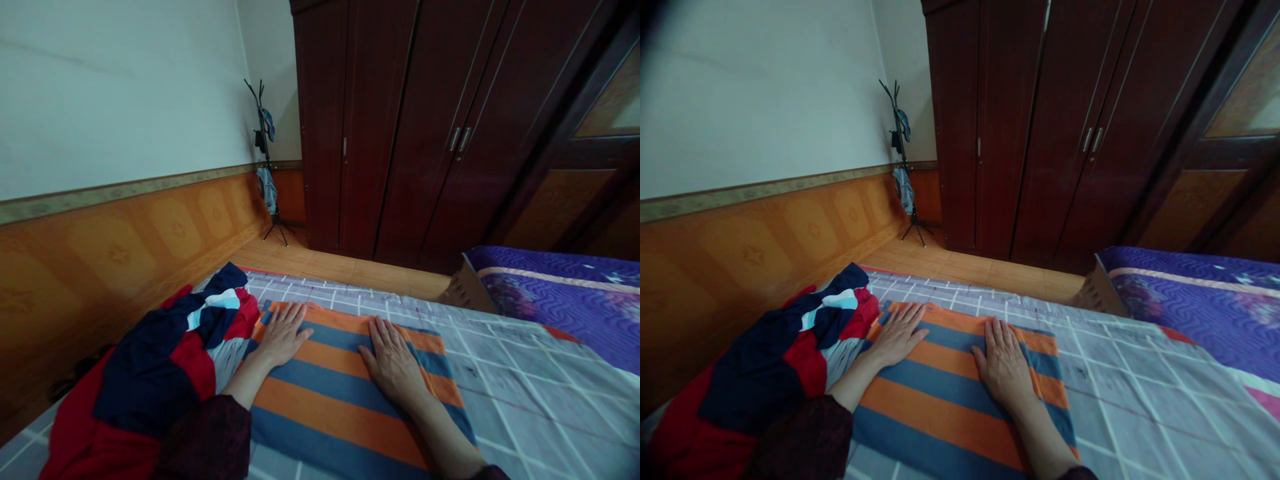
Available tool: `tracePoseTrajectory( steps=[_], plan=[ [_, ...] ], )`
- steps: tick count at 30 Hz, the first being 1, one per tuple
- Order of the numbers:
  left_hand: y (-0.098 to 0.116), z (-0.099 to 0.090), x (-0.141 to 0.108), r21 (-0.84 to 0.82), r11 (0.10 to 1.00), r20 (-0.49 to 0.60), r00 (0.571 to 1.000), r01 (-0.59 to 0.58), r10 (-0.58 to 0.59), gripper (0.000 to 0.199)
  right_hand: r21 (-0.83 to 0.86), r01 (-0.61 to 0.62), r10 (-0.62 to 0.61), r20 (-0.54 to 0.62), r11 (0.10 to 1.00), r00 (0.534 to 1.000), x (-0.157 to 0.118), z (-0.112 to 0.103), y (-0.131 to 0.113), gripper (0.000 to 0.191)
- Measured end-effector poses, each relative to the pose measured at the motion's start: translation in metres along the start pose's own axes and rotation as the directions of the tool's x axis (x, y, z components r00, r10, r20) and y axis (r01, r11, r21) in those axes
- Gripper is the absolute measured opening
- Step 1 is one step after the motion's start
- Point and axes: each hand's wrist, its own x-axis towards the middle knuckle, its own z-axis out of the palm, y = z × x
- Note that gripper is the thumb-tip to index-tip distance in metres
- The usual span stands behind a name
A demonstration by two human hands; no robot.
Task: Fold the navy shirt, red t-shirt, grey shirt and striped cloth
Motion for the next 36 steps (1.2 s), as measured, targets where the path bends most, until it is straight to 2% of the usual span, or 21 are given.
tracePoseTrajectory(
  steps=[3, 5, 8, 12, 14, 19, 21, 23, 26, 29, 32, 34, 36],
  plan=[
    [0.001, -0.007, -0.005, 0.029, 0.997, -0.038, 0.996, 0.077, -0.076, 0.064, 0.010, 0.001, -0.001, -0.023, 1.000, 1.000, 0.000, 0.002, 0.000, 0.061],
    [0.012, -0.009, -0.014, 0.013, 1.000, -0.030, 0.999, -0.011, 0.011, 0.064, 0.008, 0.004, -0.003, -0.031, 1.000, 1.000, 0.000, 0.002, 0.001, 0.060],
    [0.031, -0.010, -0.028, -0.041, 0.983, 0.072, 0.981, -0.178, 0.181, 0.062, 0.000, -0.002, 0.002, -0.029, 1.000, 1.000, 0.001, 0.001, 0.001, 0.061],
    [0.036, -0.007, -0.035, -0.087, 0.979, 0.146, 0.970, -0.183, 0.195, 0.063, -0.013, 0.010, -0.010, -0.005, 1.000, 1.000, 0.002, -0.001, 0.001, 0.062],
    [0.032, -0.005, -0.034, -0.120, 0.978, 0.128, 0.974, -0.173, 0.188, 0.061, -0.022, 0.013, -0.013, -0.006, 1.000, 1.000, 0.001, 0.000, 0.000, 0.062],
    [0.024, 0.000, -0.030, -0.192, 0.966, 0.005, 0.984, -0.172, 0.176, 0.048, -0.018, 0.026, -0.027, -0.066, 1.000, 0.997, 0.000, 0.009, 0.008, 0.061],
    [0.024, 0.001, -0.031, -0.204, 0.964, -0.026, 0.985, -0.173, 0.171, 0.047, -0.024, 0.027, -0.028, -0.030, 0.999, 0.999, 0.002, 0.010, 0.011, 0.060],
    [0.025, 0.000, -0.032, -0.210, 0.960, -0.043, 0.983, -0.183, 0.178, 0.047, -0.031, -0.020, 0.021, 0.022, 0.999, 1.000, 0.008, 0.007, 0.006, 0.059],
    [0.027, -0.001, -0.032, -0.208, 0.958, -0.060, 0.980, -0.197, 0.188, 0.047, 0.011, -0.107, 0.107, -0.002, 0.994, 0.994, 0.021, -0.003, -0.030, 0.057],
    [0.027, -0.003, -0.033, -0.219, 0.956, -0.054, 0.981, -0.195, 0.188, 0.048, 0.131, -0.110, 0.120, -0.074, 0.985, 0.990, 0.030, -0.009, -0.091, 0.062],
    [0.027, -0.009, -0.035, -0.241, 0.949, 0.027, 0.976, -0.203, 0.216, 0.053, 0.208, -0.082, 0.093, -0.047, 0.975, 0.995, 0.031, -0.004, -0.143, 0.063],
    [0.027, -0.013, -0.037, -0.246, 0.948, 0.070, 0.971, -0.204, 0.227, 0.057, 0.209, -0.051, 0.058, -0.028, 0.977, 0.998, 0.026, 0.002, -0.156, 0.061],
    [0.025, -0.013, -0.038, -0.237, 0.951, 0.060, 0.974, -0.199, 0.218, 0.055, 0.175, 0.004, 0.001, -0.031, 0.985, 1.000, 0.018, 0.006, -0.151, 0.059]
  ],
)
